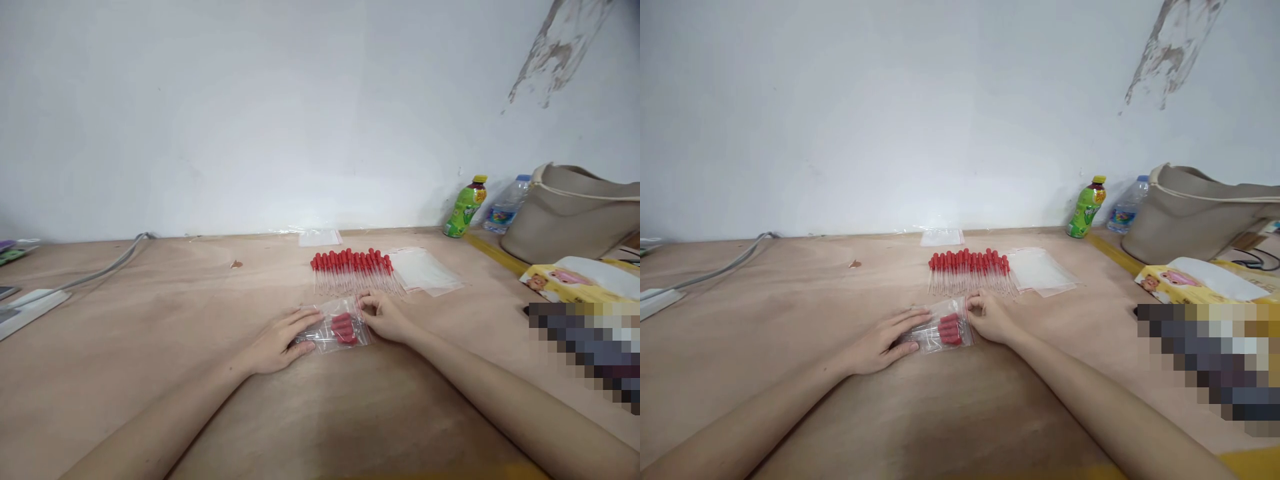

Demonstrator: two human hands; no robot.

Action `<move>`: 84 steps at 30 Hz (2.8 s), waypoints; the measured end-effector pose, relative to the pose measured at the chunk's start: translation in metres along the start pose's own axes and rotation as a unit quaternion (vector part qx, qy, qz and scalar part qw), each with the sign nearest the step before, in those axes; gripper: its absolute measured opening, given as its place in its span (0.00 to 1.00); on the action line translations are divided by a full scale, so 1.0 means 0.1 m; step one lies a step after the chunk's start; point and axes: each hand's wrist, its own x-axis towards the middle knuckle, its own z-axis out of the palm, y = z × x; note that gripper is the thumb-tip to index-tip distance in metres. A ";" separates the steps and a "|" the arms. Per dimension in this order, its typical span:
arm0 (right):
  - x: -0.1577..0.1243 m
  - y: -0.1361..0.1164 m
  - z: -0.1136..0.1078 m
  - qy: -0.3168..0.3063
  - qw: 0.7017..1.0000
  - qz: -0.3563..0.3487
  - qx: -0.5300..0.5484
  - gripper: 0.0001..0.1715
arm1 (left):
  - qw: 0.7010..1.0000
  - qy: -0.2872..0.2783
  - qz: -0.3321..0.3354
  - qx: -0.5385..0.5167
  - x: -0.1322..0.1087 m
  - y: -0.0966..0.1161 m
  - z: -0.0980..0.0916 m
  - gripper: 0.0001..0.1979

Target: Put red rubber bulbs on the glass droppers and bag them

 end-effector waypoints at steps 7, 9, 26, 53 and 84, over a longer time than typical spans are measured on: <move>0.32 0.05 -0.30 0.093 0.982 0.069 -0.149 0.08 | 1.000 -0.013 0.010 0.006 0.00 -0.01 0.01 0.19; 0.51 0.05 -0.31 0.107 0.972 0.105 -0.181 0.09 | 1.000 -0.006 0.009 0.007 0.01 -0.01 0.01 0.19; 1.34 0.28 -0.10 0.109 0.948 0.255 -0.155 0.10 | 1.000 -0.008 0.013 0.015 0.00 0.01 0.00 0.20; -0.08 0.23 -0.30 0.256 0.867 0.223 0.366 0.24 | 1.000 -0.015 0.007 0.006 0.00 -0.02 0.00 0.22; -0.09 0.02 0.02 0.069 0.992 0.098 0.046 0.07 | 1.000 -0.014 0.005 0.019 0.00 -0.01 0.00 0.22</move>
